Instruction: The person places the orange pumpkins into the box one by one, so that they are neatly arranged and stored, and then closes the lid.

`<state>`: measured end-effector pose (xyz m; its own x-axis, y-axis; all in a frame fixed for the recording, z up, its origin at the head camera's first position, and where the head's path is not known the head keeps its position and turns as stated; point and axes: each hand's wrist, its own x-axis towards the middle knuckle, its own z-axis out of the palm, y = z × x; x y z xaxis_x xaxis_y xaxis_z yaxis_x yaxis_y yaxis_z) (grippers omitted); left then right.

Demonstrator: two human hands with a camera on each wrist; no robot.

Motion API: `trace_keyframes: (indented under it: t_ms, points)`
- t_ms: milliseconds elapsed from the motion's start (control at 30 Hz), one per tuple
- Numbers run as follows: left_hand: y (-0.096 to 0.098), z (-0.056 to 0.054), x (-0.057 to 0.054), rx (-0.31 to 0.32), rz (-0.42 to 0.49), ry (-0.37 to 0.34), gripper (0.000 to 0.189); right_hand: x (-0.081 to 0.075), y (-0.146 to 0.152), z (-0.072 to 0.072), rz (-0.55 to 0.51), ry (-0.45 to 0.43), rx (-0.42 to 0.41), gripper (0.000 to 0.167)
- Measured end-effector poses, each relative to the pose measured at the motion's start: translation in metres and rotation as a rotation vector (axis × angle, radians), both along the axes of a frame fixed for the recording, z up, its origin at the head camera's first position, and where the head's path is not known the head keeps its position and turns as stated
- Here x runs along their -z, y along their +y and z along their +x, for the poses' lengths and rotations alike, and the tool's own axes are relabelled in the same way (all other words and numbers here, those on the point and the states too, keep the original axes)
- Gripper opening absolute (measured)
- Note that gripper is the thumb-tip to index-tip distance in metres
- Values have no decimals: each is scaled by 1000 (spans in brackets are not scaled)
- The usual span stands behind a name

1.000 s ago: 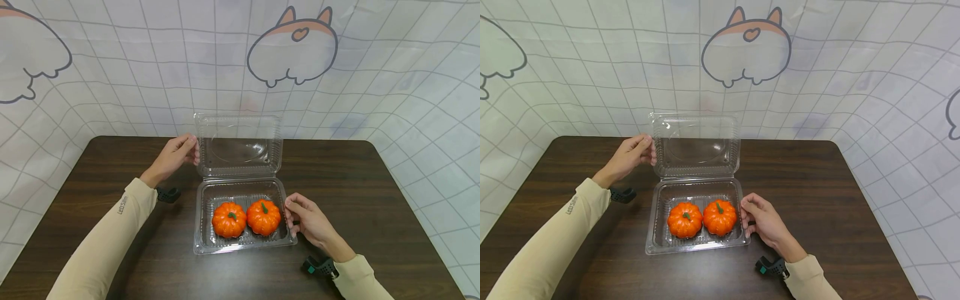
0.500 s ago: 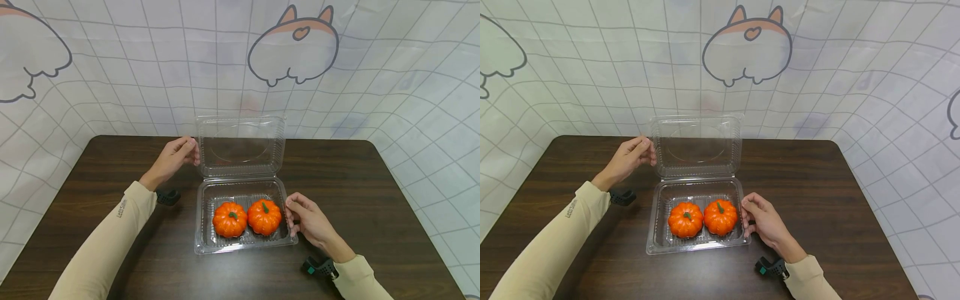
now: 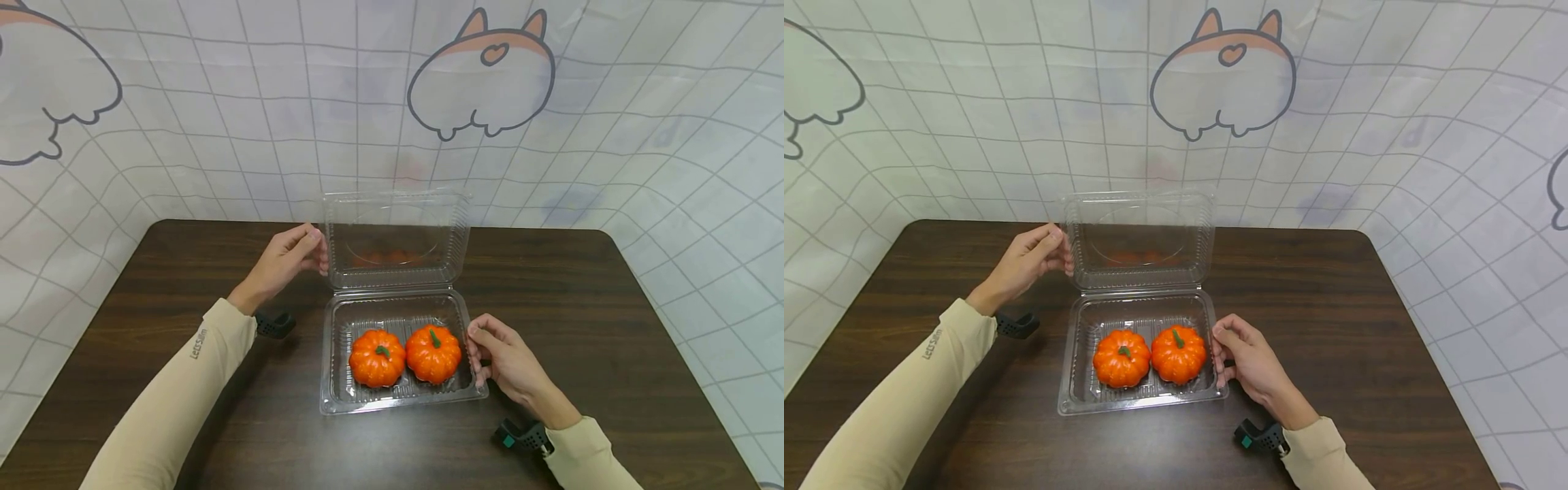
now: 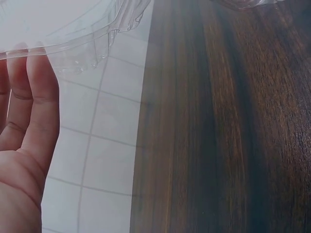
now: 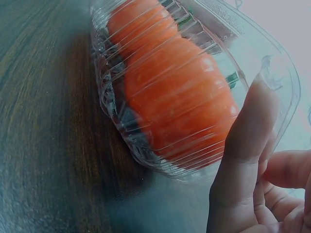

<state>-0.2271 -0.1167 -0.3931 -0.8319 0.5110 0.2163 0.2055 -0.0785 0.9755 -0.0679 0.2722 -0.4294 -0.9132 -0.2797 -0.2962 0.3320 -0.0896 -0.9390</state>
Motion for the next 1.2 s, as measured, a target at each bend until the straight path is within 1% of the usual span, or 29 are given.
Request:
trace_keyframes:
  t_ms: [200,400,500,800,1000,1200]
  points:
    - [1,4,1,-17,-25,29,31,-1,0,1,12,-3,4,17]
    - [1,4,3,-13,-16,39,29,-1,0,2,14,4,12,16]
    - [2,4,2,-21,-15,49,31,0,0,2,14,7,16,16]
    - [2,11,0,-59,-68,110,32,1,-2,3,14,3,14,17]
    - [1,17,1,-85,-73,157,29,-1,-2,2,18,0,10,18]
    - [-4,23,4,-106,-106,213,27,-4,-4,1,12,-2,9,17]
